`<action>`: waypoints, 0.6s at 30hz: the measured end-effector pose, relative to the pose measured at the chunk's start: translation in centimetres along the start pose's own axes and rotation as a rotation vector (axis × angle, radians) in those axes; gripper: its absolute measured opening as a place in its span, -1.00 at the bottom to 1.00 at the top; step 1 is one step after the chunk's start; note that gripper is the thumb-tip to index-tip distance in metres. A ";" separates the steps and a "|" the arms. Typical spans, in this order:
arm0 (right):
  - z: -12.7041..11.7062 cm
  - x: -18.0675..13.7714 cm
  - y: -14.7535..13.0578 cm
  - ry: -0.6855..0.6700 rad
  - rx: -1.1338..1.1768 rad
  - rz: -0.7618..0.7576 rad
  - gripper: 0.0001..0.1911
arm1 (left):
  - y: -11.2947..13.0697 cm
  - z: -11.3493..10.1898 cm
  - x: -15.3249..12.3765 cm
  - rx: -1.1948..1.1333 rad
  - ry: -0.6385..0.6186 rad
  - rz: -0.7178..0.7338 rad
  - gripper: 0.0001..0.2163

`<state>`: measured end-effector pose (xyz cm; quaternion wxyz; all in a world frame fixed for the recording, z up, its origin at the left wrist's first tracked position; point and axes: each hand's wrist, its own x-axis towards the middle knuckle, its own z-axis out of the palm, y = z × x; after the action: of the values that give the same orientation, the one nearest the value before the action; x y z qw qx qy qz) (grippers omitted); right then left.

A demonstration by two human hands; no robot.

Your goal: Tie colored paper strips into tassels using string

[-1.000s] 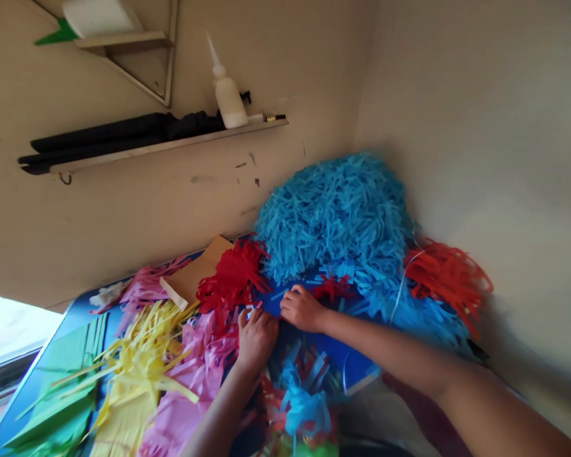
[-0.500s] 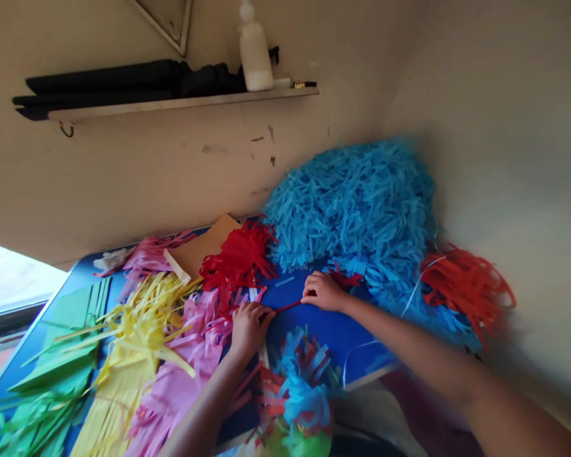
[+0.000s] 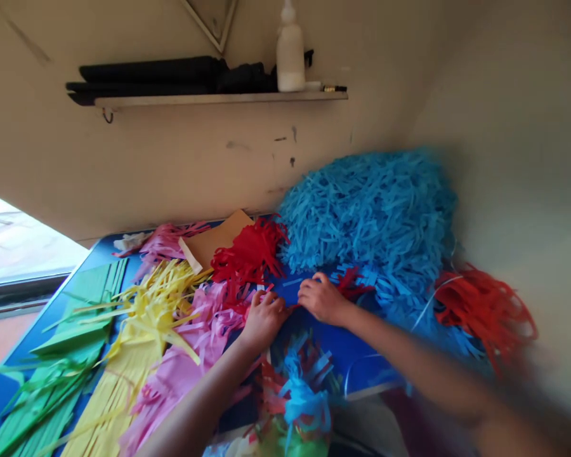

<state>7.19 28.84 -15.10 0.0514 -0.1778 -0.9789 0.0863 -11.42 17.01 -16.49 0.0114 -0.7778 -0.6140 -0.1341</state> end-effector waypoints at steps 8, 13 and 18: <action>2.0 1.6 -0.9 0.055 -0.131 -0.185 -0.74 | 0.9 0.9 0.8 0.078 0.138 0.048 -0.80; -0.1 1.9 -2.3 0.135 -0.097 -0.089 -0.84 | 1.3 -0.6 0.8 0.138 0.339 0.032 -0.74; -7.0 0.0 -4.6 0.131 0.564 0.097 -0.74 | 2.7 -7.5 -0.7 0.074 0.574 0.137 -0.85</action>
<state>6.59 25.67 -7.38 0.1579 -0.2084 -0.9012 0.3456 -10.40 14.31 -9.05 0.2220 -0.7467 -0.5362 -0.3249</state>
